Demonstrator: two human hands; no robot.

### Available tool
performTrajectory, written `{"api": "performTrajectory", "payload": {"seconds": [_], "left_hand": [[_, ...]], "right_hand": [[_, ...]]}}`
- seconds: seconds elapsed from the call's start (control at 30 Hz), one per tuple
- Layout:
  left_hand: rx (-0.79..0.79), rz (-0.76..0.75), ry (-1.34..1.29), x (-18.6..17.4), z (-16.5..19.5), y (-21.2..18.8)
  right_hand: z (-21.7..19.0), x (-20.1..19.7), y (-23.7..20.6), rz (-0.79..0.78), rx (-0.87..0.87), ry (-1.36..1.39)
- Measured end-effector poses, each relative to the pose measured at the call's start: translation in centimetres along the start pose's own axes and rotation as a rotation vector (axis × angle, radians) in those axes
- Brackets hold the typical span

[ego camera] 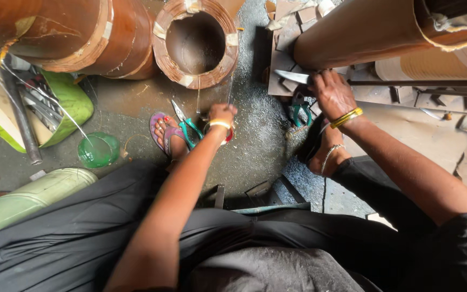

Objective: The person sits on the floor and weaves a cylindrical basket using thin strips and a string. They use pliers to pull the string through the basket wall and a knife to trim excess material, then place the finished basket on top of another.

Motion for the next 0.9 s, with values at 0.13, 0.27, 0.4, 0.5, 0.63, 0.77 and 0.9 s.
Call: {"api": "performTrajectory", "payload": {"seconds": [0.13,0.27,0.4,0.5,0.63,0.77,0.9], "left_hand": [[-0.299,-0.284,0.136,-5.4,-6.7,-4.0],[-0.183,-0.653,0.597,-12.5,-9.2,-9.3],[0.041,-0.522,0.812,-18.4,-5.7,-9.9],[0.137,-0.420,0.718,-22.2,-3.0,-9.0],[0.106,-0.371,0.578,-24.0,-2.9,-8.8],[-0.274,-0.584,0.996,-20.8,-3.5,-10.1],[0.122,-0.538,1.064,-22.7,0.9,-12.6]], "right_hand": [[2.1,0.0,-0.5,0.134,-0.247,-0.183],[4.2,0.3,-1.1,0.160,-0.347,-0.362],[4.9,0.5,-1.3,0.134,-0.309,-0.392],[4.1,0.6,-1.5,0.052,-0.427,-0.568],[1.3,0.5,-2.2,0.012,-0.327,-0.215],[-2.5,1.5,-3.8,-0.108,-0.017,-0.064],[-3.4,2.3,-4.9,-0.192,0.047,-0.061]]}}
Point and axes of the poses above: each hand's wrist, its own y-axis towards the middle knuckle, its own x-axis out of the palm, z = x × y, the point moved 1 cm from there along y, towards the middle knuckle, and after that the axes turned 15 degrees about z, right-handed, at the moved point
